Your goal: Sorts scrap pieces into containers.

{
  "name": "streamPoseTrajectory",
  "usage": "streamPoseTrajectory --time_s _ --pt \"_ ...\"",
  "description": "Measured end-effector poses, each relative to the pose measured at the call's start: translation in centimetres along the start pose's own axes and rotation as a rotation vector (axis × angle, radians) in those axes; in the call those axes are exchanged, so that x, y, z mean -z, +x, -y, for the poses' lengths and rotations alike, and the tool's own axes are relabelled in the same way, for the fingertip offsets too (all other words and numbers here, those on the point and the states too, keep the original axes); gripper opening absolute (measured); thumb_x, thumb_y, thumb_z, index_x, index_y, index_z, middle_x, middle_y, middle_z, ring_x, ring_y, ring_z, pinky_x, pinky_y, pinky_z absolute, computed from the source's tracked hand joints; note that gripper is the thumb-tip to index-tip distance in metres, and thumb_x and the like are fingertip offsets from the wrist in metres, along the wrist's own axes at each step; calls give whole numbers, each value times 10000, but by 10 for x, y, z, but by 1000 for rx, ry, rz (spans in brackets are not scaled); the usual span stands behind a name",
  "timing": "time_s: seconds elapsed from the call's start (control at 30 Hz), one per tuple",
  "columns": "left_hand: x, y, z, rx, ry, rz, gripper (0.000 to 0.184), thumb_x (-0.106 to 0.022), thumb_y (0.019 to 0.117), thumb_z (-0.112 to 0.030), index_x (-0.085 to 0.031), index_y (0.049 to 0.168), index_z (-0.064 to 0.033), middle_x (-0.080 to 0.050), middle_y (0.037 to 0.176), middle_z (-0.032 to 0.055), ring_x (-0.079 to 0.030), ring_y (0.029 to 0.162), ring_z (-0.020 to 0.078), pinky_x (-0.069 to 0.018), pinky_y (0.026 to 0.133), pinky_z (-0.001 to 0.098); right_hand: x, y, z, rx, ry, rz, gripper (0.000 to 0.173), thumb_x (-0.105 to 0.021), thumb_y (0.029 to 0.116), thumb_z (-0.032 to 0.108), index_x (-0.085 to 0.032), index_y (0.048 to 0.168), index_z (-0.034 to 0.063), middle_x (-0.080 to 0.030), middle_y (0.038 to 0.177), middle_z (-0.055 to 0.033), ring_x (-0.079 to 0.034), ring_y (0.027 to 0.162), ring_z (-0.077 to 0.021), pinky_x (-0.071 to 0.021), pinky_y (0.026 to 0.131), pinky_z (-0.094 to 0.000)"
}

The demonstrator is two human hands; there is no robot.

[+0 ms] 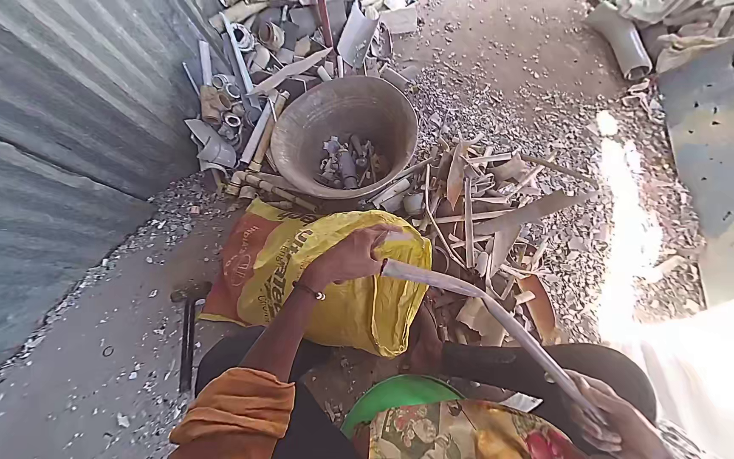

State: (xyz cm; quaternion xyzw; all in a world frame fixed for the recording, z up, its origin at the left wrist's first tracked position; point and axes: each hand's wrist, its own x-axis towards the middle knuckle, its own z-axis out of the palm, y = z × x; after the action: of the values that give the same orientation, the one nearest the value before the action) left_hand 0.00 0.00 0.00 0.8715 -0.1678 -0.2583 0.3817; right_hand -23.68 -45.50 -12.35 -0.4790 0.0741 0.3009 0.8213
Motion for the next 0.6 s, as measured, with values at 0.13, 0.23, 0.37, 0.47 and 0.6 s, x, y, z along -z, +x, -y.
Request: streamPoseTrajectory --time_s 0.13,0.23,0.37,0.47,0.6 --pt "-3 -22 -10 -177 -820 52 209 -617 964 -80 -713 1147 -111 -707 785 -42 -515 502 -41 -413 455 103 -42 55 -29 31 125 10 359 -640 972 503 -732 1159 211 -578 615 89 -467 427 46 -400 388 -123" --pt "-2 -21 -10 -195 -1015 -225 224 -527 1058 -165 -719 1170 -134 -752 1002 0 -538 535 -35 -423 462 97 -81 85 -38 22 -227 -163 376 -556 1000 460 -731 1135 156 -671 716 47 -563 519 -16 -491 477 -188" --pt "-2 -26 -4 -224 -1096 -390 327 -511 1050 -73 -620 1353 -134 -721 1175 31 -556 576 -7 -437 486 112 -142 121 -53 16 -1122 -356 571 -540 993 525 -647 1126 -20 -644 777 -138 -650 706 -300 -538 659 -509" --pt "1 -43 -3 -375 -1085 -319 204 -710 921 -118 -719 1122 -152 -755 922 -17 -540 505 -36 -453 464 112 -169 148 -83 74 -1260 -518 451 -612 973 404 -675 918 -39 -625 677 -182 -654 665 -383 -501 616 -575" --pt "-9 -70 -10 -660 -803 94 205 -829 833 -294 -783 1016 -213 -766 953 -127 -649 727 -107 -523 608 77 -157 184 -131 17 -1230 -476 273 -638 949 221 -696 827 -16 -674 737 -188 -684 757 -370 -514 701 -568"
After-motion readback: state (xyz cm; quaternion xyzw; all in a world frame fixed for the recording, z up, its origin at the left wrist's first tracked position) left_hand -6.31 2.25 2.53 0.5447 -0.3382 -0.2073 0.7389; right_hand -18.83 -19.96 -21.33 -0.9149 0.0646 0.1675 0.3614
